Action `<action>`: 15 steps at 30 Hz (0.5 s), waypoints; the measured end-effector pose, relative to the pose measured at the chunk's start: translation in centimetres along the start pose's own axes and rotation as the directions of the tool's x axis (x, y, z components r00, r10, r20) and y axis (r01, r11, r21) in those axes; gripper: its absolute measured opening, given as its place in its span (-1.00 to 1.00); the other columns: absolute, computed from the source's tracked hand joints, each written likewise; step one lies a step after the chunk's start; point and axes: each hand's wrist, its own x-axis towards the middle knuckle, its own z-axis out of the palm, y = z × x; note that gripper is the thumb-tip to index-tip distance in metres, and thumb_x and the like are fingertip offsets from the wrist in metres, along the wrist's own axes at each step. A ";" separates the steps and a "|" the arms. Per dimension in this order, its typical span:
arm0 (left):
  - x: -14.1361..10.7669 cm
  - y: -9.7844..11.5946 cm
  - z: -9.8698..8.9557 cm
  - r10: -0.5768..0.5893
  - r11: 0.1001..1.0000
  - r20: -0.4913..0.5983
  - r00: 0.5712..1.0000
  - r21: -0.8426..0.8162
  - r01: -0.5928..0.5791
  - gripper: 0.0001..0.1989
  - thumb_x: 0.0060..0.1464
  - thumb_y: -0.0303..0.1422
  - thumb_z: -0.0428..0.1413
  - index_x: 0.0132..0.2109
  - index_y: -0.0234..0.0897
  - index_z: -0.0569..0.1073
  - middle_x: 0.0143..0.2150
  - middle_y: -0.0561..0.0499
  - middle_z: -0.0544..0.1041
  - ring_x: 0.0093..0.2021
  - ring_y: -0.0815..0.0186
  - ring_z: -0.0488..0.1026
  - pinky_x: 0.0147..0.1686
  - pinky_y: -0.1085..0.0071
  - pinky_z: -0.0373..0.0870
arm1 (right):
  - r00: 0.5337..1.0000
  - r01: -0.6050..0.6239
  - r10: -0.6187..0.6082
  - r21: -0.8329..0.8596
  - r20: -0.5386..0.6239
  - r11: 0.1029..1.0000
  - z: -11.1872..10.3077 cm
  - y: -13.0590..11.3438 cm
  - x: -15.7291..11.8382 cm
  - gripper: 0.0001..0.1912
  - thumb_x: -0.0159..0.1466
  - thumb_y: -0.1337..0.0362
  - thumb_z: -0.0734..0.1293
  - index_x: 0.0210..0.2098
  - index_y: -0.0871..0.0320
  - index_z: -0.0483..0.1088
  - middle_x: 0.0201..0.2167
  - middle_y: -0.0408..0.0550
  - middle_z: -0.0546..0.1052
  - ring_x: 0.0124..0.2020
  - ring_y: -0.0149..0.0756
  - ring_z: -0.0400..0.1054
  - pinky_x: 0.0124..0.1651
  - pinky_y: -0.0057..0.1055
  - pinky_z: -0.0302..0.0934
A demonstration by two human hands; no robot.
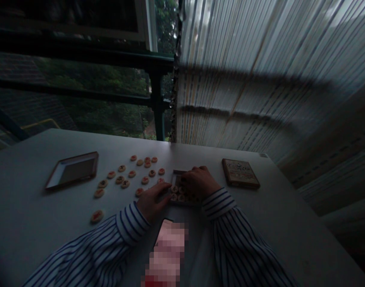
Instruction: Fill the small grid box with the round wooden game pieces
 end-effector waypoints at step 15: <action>0.0 0.0 -0.1 0.020 1.000 -0.004 1.000 0.010 -0.020 -0.70 -0.12 -0.48 0.07 -0.14 -0.30 0.40 -0.17 -0.09 0.50 -0.15 0.24 0.43 -0.13 0.30 0.37 | 0.998 -0.024 0.024 -0.002 0.066 1.000 0.0 0.0 0.0 -0.74 0.23 0.16 0.12 -0.28 0.02 0.41 -0.29 -0.07 0.49 -0.18 -0.27 0.29 -0.17 -0.34 -0.04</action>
